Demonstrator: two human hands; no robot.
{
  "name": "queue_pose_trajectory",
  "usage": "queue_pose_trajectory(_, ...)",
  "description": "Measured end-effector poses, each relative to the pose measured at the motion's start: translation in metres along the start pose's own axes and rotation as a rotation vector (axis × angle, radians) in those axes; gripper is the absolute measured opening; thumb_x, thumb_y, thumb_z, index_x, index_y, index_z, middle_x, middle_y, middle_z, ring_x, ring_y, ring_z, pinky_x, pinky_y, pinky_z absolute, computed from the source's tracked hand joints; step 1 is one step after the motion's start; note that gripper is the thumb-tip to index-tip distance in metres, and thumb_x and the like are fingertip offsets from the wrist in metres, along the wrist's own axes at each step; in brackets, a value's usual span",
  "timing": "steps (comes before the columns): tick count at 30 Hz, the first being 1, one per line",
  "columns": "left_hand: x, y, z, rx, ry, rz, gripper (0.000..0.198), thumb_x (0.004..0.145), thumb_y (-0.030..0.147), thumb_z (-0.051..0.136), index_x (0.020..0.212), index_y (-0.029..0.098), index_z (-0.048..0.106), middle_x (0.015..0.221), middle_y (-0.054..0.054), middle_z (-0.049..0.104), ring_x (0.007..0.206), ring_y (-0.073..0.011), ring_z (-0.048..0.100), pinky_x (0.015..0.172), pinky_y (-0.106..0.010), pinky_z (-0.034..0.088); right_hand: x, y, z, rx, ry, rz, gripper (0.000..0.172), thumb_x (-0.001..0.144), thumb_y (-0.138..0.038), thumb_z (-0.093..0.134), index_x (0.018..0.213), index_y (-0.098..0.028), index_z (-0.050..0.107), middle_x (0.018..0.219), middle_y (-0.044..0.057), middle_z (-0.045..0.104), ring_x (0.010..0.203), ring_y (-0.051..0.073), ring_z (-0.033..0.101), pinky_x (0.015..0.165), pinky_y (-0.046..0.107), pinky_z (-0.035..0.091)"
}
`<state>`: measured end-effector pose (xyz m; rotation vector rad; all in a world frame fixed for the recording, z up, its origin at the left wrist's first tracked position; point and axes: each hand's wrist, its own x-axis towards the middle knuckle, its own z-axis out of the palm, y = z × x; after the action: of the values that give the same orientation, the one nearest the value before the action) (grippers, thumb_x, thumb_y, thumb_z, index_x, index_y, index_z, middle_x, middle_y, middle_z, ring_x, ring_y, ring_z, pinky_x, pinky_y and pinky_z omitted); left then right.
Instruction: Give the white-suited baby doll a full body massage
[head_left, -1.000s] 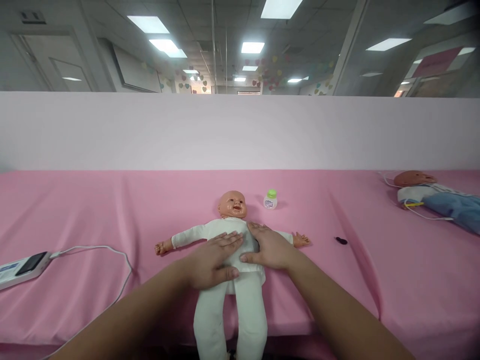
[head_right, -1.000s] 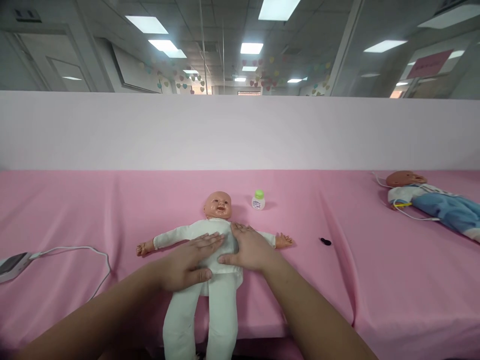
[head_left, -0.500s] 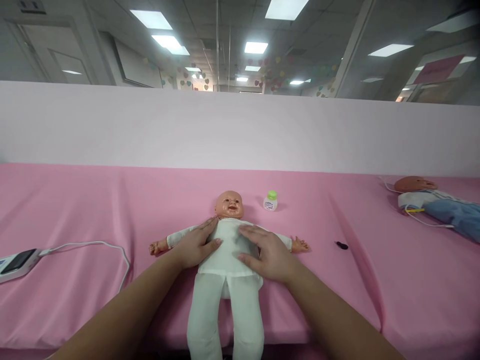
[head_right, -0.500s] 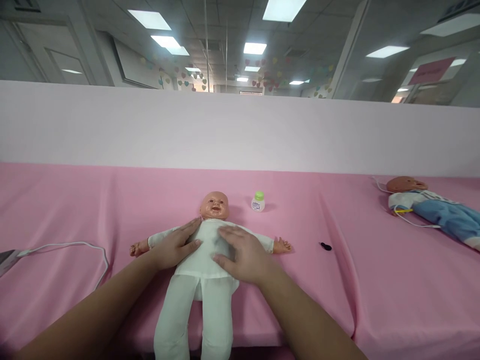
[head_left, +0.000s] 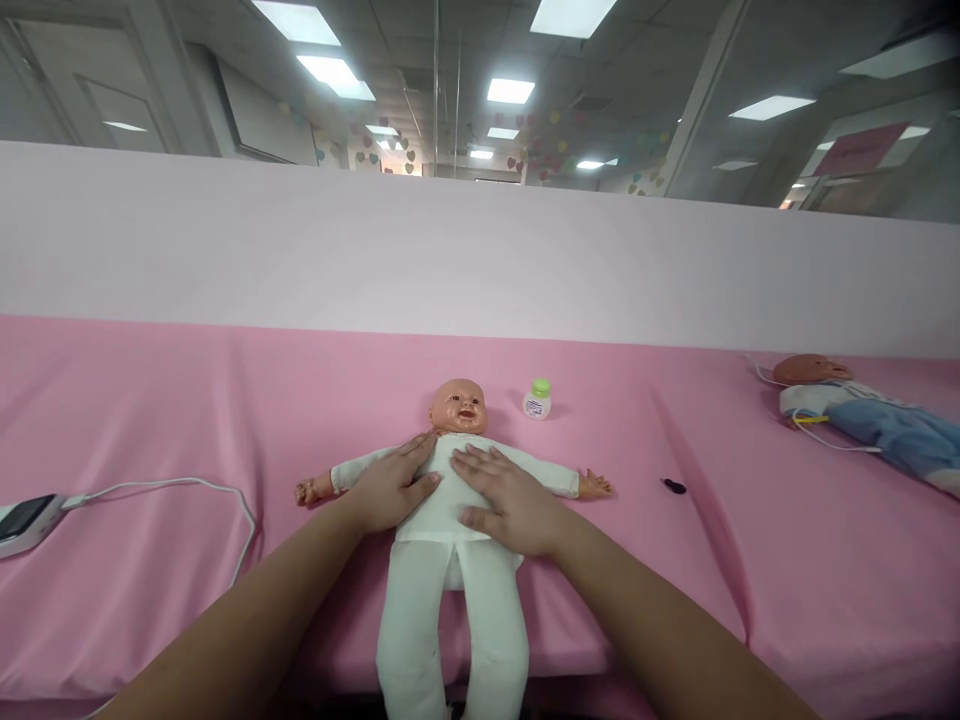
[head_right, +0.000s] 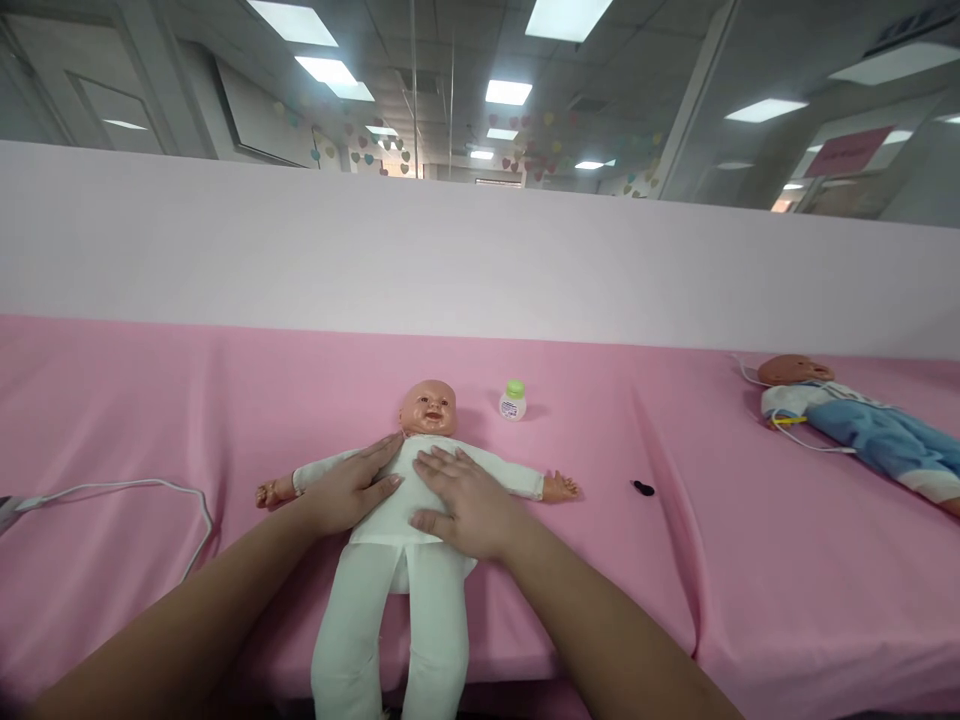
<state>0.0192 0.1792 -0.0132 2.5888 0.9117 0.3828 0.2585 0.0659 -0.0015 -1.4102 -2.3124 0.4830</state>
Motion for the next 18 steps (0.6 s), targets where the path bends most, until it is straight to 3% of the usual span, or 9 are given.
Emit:
queue_pose_trajectory(4, 0.0, 0.001, 0.001, 0.012, 0.008, -0.01, 0.077, 0.104, 0.059, 0.038, 0.164, 0.01, 0.032, 0.17, -0.013, 0.031, 0.157, -0.0286, 0.03, 0.13, -0.046, 0.026, 0.001, 0.015, -0.002, -0.034, 0.066, 0.167, 0.086, 0.102, -0.074, 0.038, 0.166, -0.017, 0.028, 0.171, 0.012, 0.025, 0.16, 0.031, 0.023, 0.131, 0.053, 0.018)
queue_pose_trajectory(7, -0.001, -0.001, 0.003, 0.02, 0.039, -0.025, 0.077, 0.104, 0.059, 0.037, 0.164, 0.011, 0.033, 0.169, -0.013, 0.033, 0.157, -0.0289, 0.031, 0.13, -0.047, 0.027, -0.004, 0.02, -0.008, -0.039, 0.14, 0.265, 0.077, 0.102, -0.071, 0.042, 0.161, -0.022, 0.041, 0.161, 0.012, 0.048, 0.149, 0.034, 0.043, 0.123, 0.054, 0.032)
queue_pose_trajectory(9, -0.002, -0.002, 0.005, 0.02, 0.075, -0.039, 0.075, 0.104, 0.058, 0.037, 0.163, 0.011, 0.036, 0.167, -0.013, 0.036, 0.156, -0.0296, 0.033, 0.129, -0.049, 0.029, -0.01, 0.021, -0.013, -0.019, 0.17, 0.314, 0.065, 0.102, -0.07, 0.044, 0.151, -0.029, 0.055, 0.145, 0.008, 0.064, 0.133, 0.034, 0.059, 0.109, 0.051, 0.046)
queue_pose_trajectory(11, -0.002, -0.004, 0.007, 0.019, 0.109, -0.046, 0.072, 0.104, 0.057, 0.036, 0.161, 0.012, 0.04, 0.165, -0.012, 0.04, 0.154, -0.0299, 0.036, 0.128, -0.049, 0.031, -0.016, 0.024, -0.018, 0.003, 0.182, 0.352, 0.058, 0.101, -0.07, 0.045, 0.14, -0.033, 0.064, 0.132, 0.006, 0.072, 0.12, 0.033, 0.067, 0.097, 0.048, 0.053)
queue_pose_trajectory(13, -0.003, -0.005, 0.008, 0.031, 0.139, -0.052, 0.07, 0.105, 0.057, 0.035, 0.159, 0.013, 0.044, 0.163, -0.012, 0.043, 0.153, -0.0301, 0.04, 0.127, -0.049, 0.033, -0.022, 0.031, -0.022, 0.01, 0.204, 0.414, 0.061, 0.098, -0.073, 0.049, 0.138, -0.03, 0.067, 0.133, 0.008, 0.071, 0.12, 0.034, 0.067, 0.097, 0.048, 0.053)
queue_pose_trajectory(18, -0.011, -0.011, -0.004, 0.176, 0.145, -0.078, 0.063, 0.104, 0.042, 0.031, 0.155, 0.01, 0.048, 0.163, -0.014, 0.045, 0.153, -0.0289, 0.039, 0.128, -0.048, 0.031, -0.043, 0.064, -0.038, 0.034, 0.332, 0.657, 0.079, 0.09, -0.067, 0.063, 0.15, -0.016, 0.056, 0.151, 0.016, 0.058, 0.135, 0.036, 0.059, 0.107, 0.049, 0.051)
